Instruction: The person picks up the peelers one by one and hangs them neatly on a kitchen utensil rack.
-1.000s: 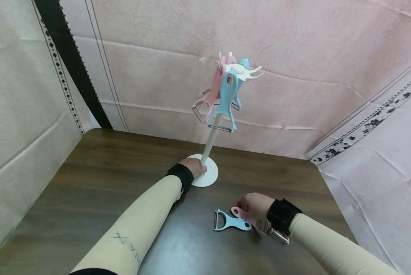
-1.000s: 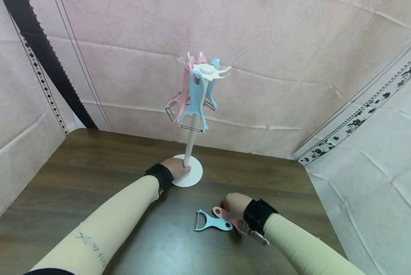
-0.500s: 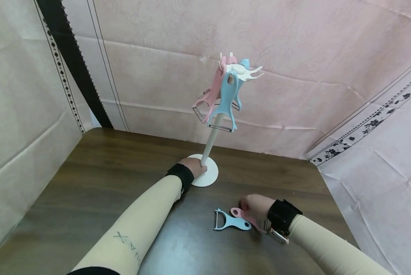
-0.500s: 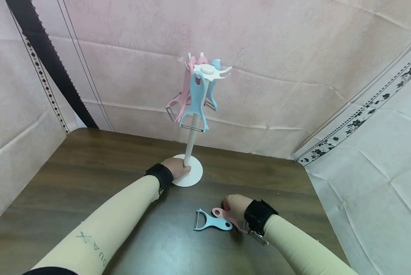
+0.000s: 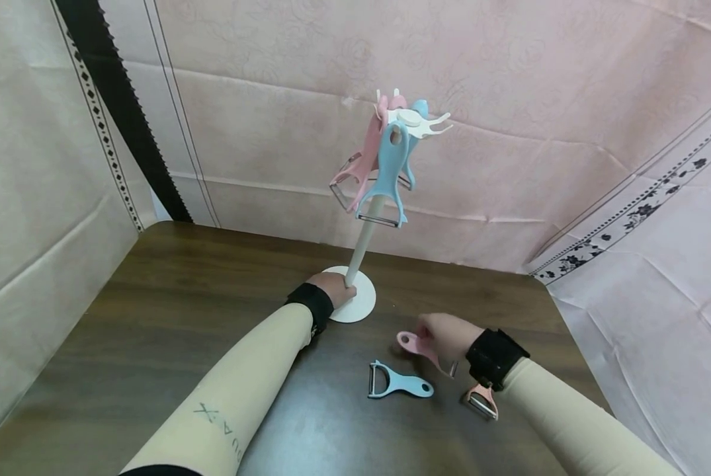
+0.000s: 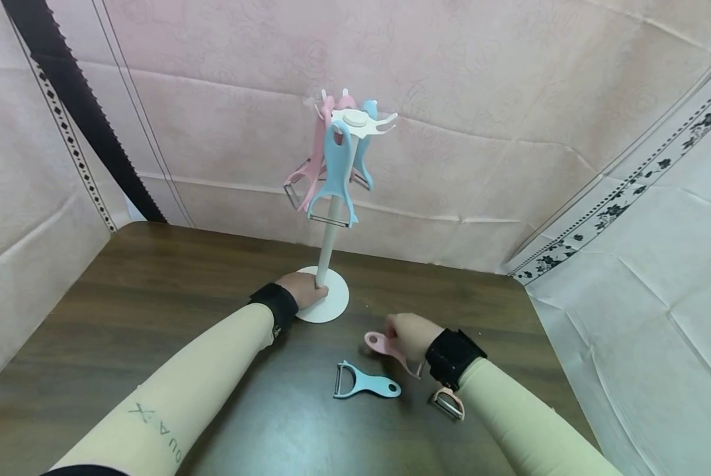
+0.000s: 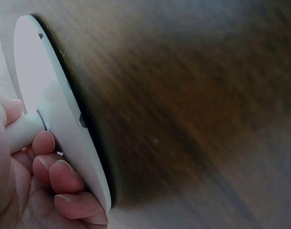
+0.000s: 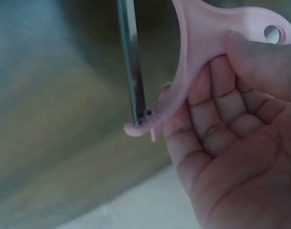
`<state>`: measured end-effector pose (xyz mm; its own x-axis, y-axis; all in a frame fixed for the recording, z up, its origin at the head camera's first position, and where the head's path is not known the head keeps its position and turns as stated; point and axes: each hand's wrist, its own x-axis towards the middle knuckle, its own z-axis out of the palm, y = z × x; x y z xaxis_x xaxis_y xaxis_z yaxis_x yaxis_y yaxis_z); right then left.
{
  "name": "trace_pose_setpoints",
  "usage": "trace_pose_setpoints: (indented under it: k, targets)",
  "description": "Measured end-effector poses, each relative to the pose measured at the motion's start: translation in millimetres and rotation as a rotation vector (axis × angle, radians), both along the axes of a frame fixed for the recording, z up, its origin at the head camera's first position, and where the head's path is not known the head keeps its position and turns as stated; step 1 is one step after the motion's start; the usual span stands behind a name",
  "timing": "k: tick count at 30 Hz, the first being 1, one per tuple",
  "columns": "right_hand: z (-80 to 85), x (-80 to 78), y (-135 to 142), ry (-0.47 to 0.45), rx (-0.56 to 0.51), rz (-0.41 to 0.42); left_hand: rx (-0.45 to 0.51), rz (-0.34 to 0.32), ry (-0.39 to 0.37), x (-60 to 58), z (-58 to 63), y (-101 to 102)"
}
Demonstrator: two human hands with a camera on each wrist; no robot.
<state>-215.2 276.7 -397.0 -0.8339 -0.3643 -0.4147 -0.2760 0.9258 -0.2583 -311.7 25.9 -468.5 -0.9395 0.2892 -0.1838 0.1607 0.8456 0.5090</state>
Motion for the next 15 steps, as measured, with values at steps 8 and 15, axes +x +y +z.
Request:
trace_pose_setpoints:
  k: [8, 15]
  targets:
    - [43.6, -22.8, 6.6, 0.202, -0.197, 0.082, -0.012, -0.006, 0.004, -0.1, -0.4, -1.0]
    - [67.6, -29.0, 6.3, 0.307, -0.271, 0.056, -0.019, -0.015, 0.015, 9.7, 11.6, -2.7]
